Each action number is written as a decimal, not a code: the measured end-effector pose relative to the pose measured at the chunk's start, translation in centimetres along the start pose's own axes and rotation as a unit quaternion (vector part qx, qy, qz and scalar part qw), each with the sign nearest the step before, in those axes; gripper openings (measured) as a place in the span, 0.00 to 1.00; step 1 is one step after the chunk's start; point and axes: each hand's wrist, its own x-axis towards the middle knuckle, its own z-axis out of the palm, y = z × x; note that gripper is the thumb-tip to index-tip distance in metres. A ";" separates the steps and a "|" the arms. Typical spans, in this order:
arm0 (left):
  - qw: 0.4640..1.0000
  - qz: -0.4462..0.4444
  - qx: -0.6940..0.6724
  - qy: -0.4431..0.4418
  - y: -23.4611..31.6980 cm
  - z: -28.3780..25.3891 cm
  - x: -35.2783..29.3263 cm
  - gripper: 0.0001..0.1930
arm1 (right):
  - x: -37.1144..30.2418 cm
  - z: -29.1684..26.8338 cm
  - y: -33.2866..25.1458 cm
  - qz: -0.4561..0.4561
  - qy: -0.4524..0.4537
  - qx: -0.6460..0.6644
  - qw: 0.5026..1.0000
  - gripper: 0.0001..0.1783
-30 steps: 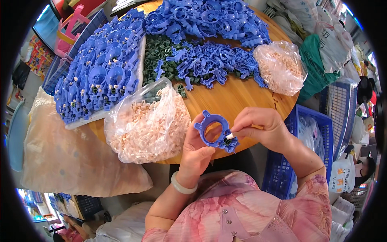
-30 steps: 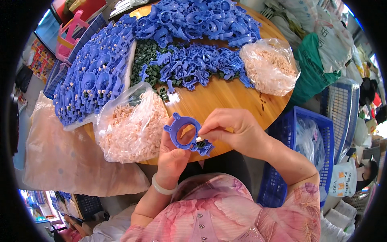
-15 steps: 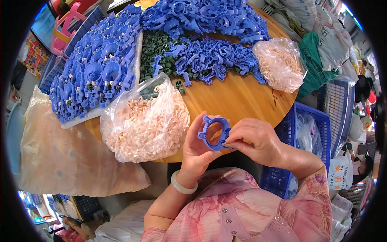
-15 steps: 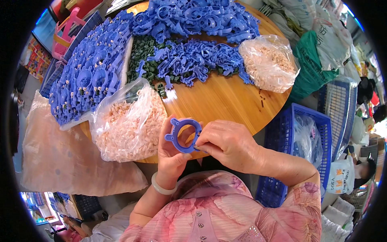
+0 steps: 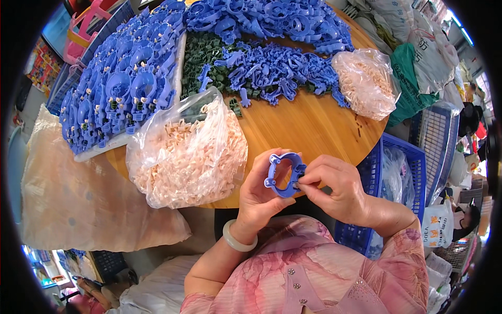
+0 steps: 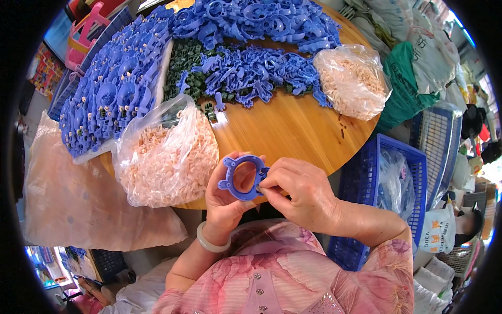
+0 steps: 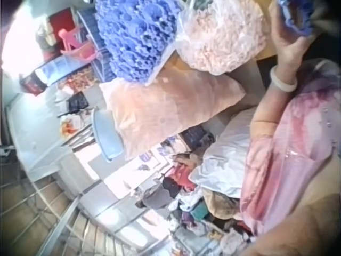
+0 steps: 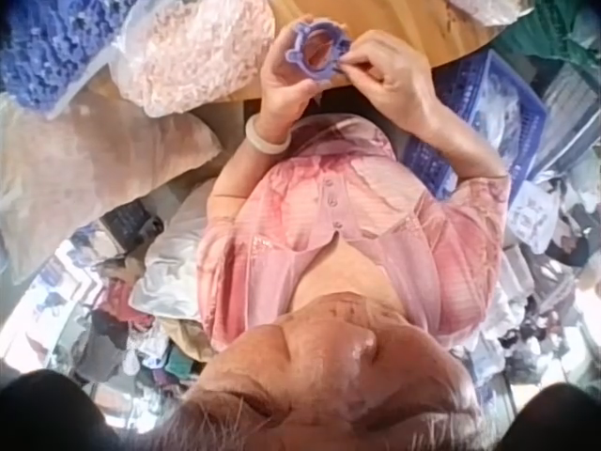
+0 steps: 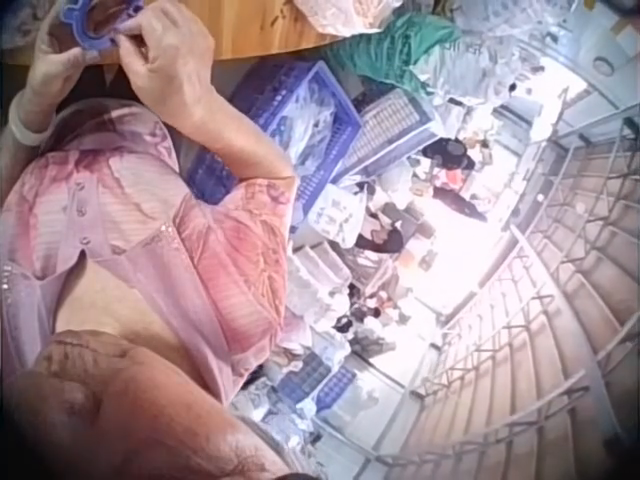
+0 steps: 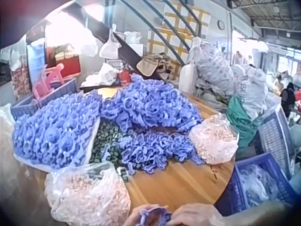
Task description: Assembling small blue plastic toy components by hand.
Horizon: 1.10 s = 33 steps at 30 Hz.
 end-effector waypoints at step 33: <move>1.000 0.002 0.027 0.002 -0.3 -0.5 -0.1 0.43 | 0.6 -0.5 1.1 -0.140 -0.007 -0.069 0.988 0.08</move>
